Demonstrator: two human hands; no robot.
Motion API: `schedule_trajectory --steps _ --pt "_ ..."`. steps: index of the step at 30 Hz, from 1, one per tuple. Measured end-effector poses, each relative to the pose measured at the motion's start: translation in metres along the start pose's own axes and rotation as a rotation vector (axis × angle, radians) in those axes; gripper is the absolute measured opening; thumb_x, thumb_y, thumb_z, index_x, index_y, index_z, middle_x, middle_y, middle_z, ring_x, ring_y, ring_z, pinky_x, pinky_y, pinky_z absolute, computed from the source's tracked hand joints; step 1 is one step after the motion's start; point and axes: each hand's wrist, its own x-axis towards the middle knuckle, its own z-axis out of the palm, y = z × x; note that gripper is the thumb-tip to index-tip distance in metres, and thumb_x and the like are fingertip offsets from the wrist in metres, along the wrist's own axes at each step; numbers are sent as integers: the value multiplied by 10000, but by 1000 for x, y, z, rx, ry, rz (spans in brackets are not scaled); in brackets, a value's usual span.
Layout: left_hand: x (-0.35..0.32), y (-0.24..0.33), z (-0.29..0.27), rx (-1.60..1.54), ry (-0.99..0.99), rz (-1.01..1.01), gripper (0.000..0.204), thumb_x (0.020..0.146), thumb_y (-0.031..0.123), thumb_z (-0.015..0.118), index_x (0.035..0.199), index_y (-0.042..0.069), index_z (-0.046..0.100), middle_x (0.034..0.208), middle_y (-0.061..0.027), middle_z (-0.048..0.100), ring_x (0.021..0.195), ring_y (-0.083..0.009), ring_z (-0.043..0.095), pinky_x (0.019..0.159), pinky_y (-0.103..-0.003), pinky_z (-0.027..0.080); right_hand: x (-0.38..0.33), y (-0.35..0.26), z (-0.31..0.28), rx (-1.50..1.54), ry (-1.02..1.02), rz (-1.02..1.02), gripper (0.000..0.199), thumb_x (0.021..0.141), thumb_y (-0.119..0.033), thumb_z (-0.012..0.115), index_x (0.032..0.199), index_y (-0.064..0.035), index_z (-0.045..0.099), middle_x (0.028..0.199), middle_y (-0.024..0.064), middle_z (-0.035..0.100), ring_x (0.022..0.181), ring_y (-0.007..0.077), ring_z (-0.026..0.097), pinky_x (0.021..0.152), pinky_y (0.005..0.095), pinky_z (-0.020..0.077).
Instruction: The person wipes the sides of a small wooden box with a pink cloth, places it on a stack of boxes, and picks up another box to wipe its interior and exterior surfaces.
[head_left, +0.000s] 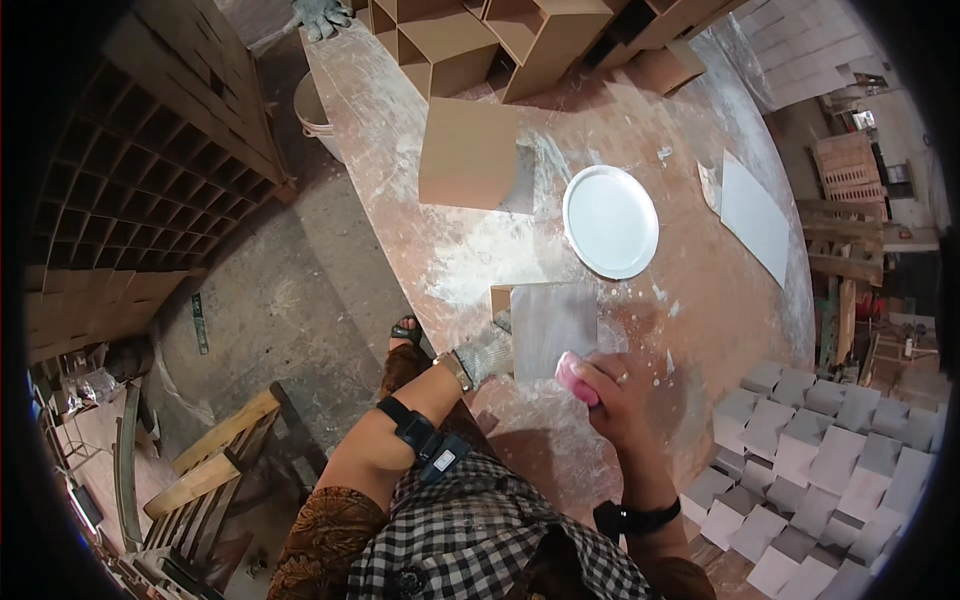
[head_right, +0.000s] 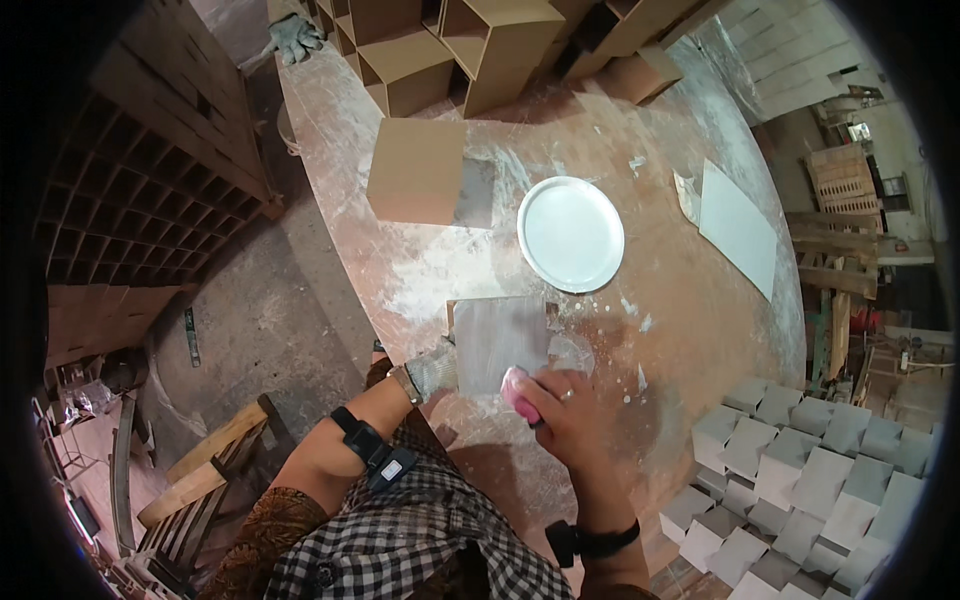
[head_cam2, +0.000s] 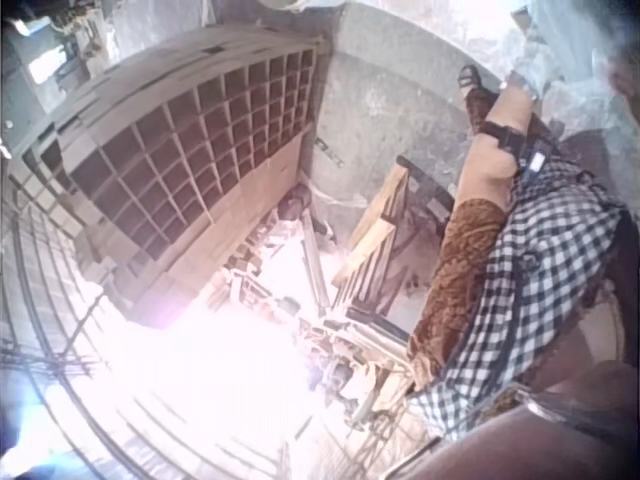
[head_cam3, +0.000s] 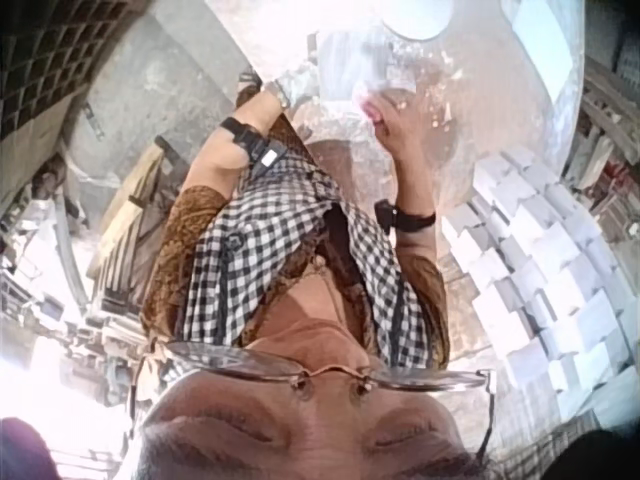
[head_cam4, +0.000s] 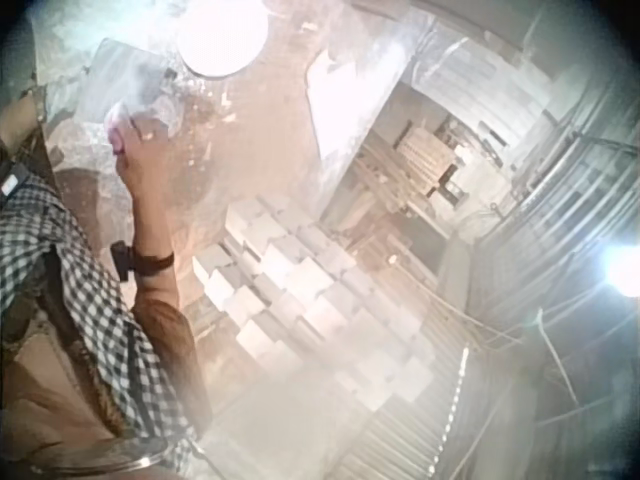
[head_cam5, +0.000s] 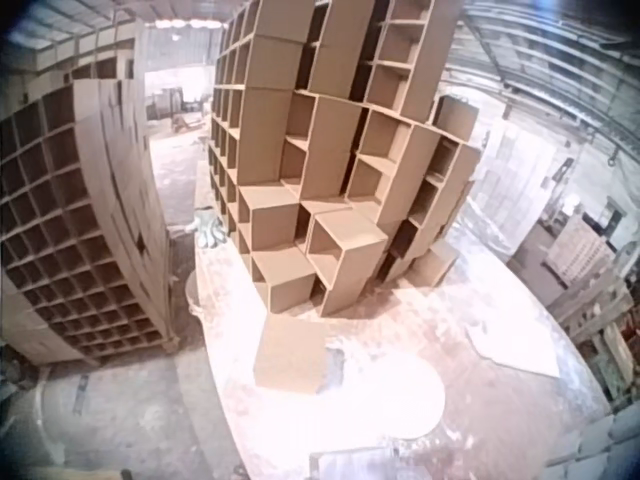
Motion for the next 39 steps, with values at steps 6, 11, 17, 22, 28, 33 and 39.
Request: schedule_trajectory --steps 6,11,17,22,28,33,39 --pt "11 21 12 -237 -33 -227 355 928 167 463 1268 67 443 1243 -74 509 1109 -166 500 976 -297 400 60 41 -3 63 35 20 502 591 74 519 1038 -133 614 807 46 655 770 236 621 744 366 443" --pt "2 22 5 -209 20 -243 362 931 164 459 1275 55 433 1258 -84 494 1122 -165 490 975 -303 403 39 10 14 73 -68 -25 422 635 -10 589 1034 -143 616 903 36 626 840 246 575 724 396 416" --pt "0 8 -7 477 -48 263 371 946 149 435 1304 58 399 1287 -118 464 1156 -169 467 958 -321 424 32 -18 18 -115 -223 -178 410 648 -52 609 1045 -151 612 950 31 608 850 253 548 709 420 403" --pt "20 88 27 -311 85 -336 366 939 161 451 1291 67 414 1270 -116 475 1156 -174 465 947 -312 431 94 6 17 -140 2 -162 484 616 -18 571 1087 -128 600 936 78 599 844 271 537 682 426 398" --pt "0 68 16 200 117 -102 262 945 142 408 1161 55 529 1182 -123 534 1111 -153 493 907 -284 441 33 -41 21 -71 -301 -266 333 679 -29 590 1001 -105 633 875 23 615 788 219 582 707 384 437" --pt "14 107 25 362 25 -138 289 949 144 391 1191 45 513 1225 -121 513 1116 -163 490 934 -294 419 80 -6 25 -46 -106 -248 321 693 -24 562 999 -96 627 894 38 620 828 228 583 722 394 444" --pt "15 90 23 -529 209 -532 345 939 156 423 1267 53 450 1288 -113 471 1145 -178 471 982 -321 386 70 -4 45 12 -99 -128 357 673 -36 569 1015 -123 625 907 37 620 847 235 578 732 397 438"
